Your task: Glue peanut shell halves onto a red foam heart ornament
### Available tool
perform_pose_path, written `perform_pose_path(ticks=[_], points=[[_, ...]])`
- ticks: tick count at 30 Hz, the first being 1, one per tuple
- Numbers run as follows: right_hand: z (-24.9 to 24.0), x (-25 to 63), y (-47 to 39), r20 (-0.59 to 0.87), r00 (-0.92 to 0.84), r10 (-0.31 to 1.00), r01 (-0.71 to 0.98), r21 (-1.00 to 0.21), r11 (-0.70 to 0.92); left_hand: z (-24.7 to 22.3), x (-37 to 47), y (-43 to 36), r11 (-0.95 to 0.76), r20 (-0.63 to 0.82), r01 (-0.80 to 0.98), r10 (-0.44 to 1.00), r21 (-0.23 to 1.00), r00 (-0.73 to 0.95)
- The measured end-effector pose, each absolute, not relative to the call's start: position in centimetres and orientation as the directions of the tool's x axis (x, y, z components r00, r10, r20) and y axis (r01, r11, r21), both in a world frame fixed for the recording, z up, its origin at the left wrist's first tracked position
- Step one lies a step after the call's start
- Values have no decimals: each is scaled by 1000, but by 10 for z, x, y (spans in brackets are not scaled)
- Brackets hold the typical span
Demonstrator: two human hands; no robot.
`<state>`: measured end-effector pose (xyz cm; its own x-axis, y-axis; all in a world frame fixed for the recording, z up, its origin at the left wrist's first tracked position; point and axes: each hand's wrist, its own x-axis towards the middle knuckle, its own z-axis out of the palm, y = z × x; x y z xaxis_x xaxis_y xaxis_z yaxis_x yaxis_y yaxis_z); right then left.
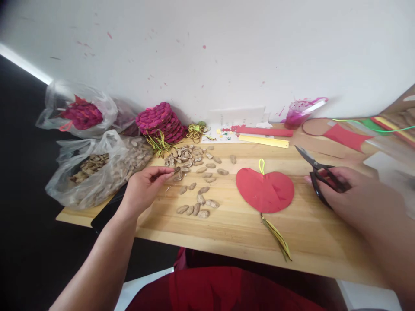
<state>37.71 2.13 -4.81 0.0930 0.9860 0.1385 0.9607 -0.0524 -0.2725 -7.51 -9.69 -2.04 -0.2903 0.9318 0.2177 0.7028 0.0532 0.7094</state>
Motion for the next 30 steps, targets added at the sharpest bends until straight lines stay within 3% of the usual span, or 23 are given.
perform_pose_path(ticks=[4, 8, 14, 17, 22, 24, 26, 28, 30], points=[[-26, 357, 13, 9, 203, 979, 944, -266, -193, -22, -51, -83, -137, 357, 865, 933, 483, -52], [-21, 352, 9, 22, 195, 981, 947, -264, -182, -27, -38, -70, -232, 327, 914, 938, 332, 119], [-27, 360, 10, 22, 178, 984, 954, -247, -167, -26, -48, -71, -191, 337, 881, 941, 433, 38], [-28, 359, 10, 50, 173, 984, 953, -262, -155, -26, -50, -71, -251, 359, 873, 929, 417, 96], [-27, 353, 6, 141, 201, 969, 917, -374, -136, -31, -46, -68, -308, 349, 858, 923, 412, 164], [-26, 352, 3, 208, 198, 958, 902, -422, -95, -30, -45, -68, -261, 331, 844, 938, 469, 105], [-26, 350, -1, 279, 156, 948, 896, -444, -17, -25, -45, -70, -153, 271, 764, 962, 627, -29], [-24, 345, -7, 346, 66, 936, 887, -449, 104, -18, -45, -74, -31, 143, 532, 975, 846, -170], [-19, 332, -15, 379, -65, 923, 868, -435, 239, -11, -44, -80, 64, -31, 148, 975, 987, -218]])
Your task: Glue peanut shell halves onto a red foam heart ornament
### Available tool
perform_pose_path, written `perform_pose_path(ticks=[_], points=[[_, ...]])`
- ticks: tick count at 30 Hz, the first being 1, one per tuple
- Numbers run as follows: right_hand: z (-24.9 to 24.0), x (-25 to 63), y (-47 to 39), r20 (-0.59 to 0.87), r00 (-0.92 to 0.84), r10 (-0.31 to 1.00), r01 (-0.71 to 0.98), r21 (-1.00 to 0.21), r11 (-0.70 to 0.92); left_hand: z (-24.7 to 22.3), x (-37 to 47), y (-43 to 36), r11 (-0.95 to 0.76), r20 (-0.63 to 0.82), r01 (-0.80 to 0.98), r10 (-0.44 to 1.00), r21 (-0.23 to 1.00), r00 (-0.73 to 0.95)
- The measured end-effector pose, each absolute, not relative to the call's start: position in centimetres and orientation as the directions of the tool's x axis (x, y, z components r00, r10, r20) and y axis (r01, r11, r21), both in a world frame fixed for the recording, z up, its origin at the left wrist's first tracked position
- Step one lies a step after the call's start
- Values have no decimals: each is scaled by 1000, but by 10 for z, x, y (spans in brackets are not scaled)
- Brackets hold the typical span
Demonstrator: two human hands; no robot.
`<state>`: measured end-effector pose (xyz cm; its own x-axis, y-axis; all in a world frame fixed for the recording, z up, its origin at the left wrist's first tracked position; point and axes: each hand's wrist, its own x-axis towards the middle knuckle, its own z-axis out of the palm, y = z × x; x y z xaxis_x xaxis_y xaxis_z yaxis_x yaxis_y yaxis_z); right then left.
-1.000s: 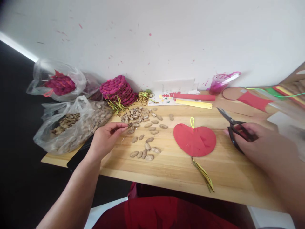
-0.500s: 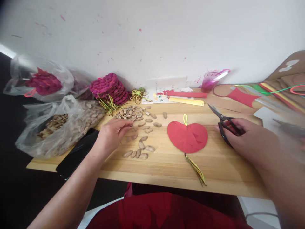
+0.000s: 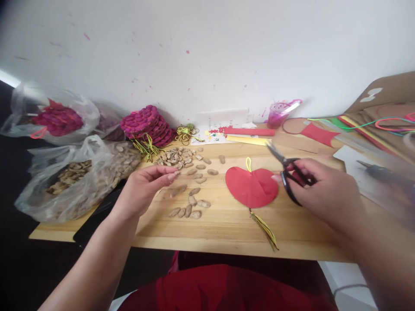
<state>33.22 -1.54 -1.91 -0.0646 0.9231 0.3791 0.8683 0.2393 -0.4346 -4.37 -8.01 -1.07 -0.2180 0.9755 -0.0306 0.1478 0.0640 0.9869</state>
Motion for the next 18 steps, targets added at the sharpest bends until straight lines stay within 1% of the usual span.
perform_pose_path(ticks=[1, 2, 3, 4, 6, 8, 11, 18], points=[[-16, 323, -20, 379, -133, 916, 852, -428, 300, -8, -42, -84, 103, -112, -52, 974, 993, -195], [-12, 311, -24, 332, -199, 922, 835, -435, 337, -5, -40, -88, 141, -179, -227, 971, 964, -158], [-8, 298, -29, 294, -280, 914, 803, -451, 391, -4, -37, -92, 178, -234, -364, 965, 914, -116], [-3, 284, -33, 261, -355, 898, 766, -469, 439, -3, -34, -96, 212, -277, -462, 958, 861, -75], [4, 256, -40, 284, -481, 830, 697, -451, 558, -4, -27, -105, 245, -317, -580, 948, 777, -24], [10, 232, -45, 367, -562, 741, 625, -398, 671, -6, -21, -113, 243, -324, -646, 946, 724, -6], [15, 210, -50, 403, -619, 675, 580, -345, 738, -9, -14, -121, 224, -331, -698, 943, 680, -21], [17, 192, -61, 385, -653, 653, 539, -369, 757, -12, -7, -130, 168, -338, -721, 936, 672, -97]])
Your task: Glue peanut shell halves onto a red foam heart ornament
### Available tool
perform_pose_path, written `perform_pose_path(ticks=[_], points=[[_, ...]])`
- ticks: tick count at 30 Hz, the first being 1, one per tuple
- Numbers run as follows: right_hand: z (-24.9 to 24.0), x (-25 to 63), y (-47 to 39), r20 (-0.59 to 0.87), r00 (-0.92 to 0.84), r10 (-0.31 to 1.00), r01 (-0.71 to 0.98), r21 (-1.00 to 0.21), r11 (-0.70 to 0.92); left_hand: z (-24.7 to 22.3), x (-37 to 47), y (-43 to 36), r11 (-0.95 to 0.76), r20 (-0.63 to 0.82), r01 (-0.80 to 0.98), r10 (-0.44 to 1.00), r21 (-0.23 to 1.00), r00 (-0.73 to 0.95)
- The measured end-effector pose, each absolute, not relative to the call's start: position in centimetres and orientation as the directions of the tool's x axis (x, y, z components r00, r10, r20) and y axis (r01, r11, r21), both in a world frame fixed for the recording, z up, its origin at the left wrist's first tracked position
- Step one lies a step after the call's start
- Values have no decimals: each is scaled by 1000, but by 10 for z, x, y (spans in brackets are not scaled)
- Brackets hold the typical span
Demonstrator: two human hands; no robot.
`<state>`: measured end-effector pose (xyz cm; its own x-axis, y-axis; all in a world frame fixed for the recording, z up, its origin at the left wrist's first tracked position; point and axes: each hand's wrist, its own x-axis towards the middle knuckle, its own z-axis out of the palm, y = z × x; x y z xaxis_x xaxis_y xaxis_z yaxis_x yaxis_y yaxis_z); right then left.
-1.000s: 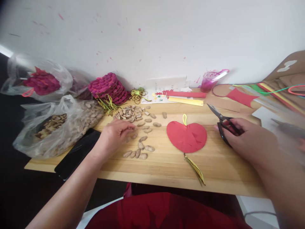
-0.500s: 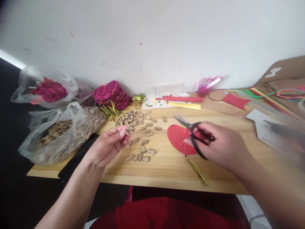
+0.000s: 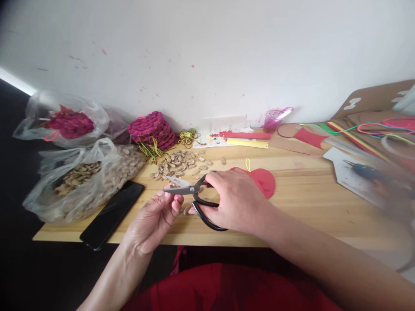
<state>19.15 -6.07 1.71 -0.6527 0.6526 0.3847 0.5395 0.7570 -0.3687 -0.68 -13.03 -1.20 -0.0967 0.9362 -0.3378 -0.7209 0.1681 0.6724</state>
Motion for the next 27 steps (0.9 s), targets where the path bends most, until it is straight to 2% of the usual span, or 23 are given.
perform_pose_path(ticks=[6, 17, 27], points=[[17, 185, -65, 323, -666, 673, 568, -366, 737, -11, -5, -134, 155, -378, -769, 918, 620, -120], [20, 177, -68, 293, -683, 669, 574, -352, 740, -12, -8, -141, 124, -347, -749, 926, 651, -148], [25, 178, -57, 142, -701, 699, 634, -326, 701, -10, -12, -139, 98, -366, -755, 910, 648, -195]])
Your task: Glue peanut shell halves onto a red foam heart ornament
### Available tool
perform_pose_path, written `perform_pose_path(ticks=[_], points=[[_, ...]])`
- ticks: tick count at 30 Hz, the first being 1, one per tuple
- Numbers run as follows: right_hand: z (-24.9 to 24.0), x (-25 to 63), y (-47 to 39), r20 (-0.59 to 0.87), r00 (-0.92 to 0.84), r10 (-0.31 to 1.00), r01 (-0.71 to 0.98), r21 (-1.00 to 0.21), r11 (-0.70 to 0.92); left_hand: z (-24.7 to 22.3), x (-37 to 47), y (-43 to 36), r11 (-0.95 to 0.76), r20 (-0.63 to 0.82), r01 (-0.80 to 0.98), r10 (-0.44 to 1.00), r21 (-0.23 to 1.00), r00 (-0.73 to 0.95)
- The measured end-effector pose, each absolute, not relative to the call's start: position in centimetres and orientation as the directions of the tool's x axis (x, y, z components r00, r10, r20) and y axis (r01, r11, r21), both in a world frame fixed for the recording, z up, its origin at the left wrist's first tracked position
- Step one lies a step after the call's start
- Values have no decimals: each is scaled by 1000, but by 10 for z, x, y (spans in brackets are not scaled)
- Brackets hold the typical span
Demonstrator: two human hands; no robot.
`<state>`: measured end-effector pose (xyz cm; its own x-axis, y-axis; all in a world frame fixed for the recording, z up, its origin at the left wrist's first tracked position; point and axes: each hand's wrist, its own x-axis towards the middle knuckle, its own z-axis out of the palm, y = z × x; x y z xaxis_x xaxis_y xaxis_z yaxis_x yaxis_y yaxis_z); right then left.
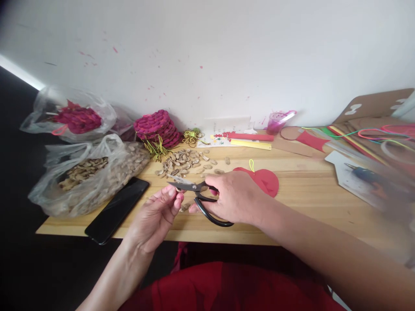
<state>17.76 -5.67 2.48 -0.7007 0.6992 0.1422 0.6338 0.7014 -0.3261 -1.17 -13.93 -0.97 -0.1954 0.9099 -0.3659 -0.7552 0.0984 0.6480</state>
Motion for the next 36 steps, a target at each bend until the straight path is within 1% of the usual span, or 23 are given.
perform_pose_path(ticks=[5, 11, 16, 21, 26, 29, 31, 34, 36], points=[[27, 172, -50, 137, -720, 680, 611, -339, 715, -10, -19, -137, 116, -369, -772, 915, 625, -161], [25, 170, -46, 109, -746, 657, 587, -359, 726, -13, -26, -138, 147, -334, -746, 936, 649, -107], [25, 168, -42, 54, -765, 642, 582, -370, 724, -15, -30, -140, 155, -340, -744, 935, 650, -103], [27, 164, -37, 30, -772, 634, 591, -332, 735, -17, -33, -139, 165, -373, -746, 920, 645, -118], [24, 160, -27, 19, -801, 598, 573, -262, 777, -23, -36, -137, 184, -456, -776, 878, 604, -147], [22, 158, -19, 9, -818, 576, 559, -229, 797, -25, -37, -136, 200, -482, -784, 865, 587, -140], [22, 157, -14, -18, -814, 581, 566, -251, 786, -25, -38, -135, 199, -482, -787, 865, 584, -138], [22, 157, -9, -62, -783, 619, 604, -316, 732, -22, -39, -134, 187, -471, -784, 870, 593, -149], [23, 159, -10, -55, -768, 638, 618, -325, 716, -20, -40, -133, 179, -455, -772, 877, 610, -157]])
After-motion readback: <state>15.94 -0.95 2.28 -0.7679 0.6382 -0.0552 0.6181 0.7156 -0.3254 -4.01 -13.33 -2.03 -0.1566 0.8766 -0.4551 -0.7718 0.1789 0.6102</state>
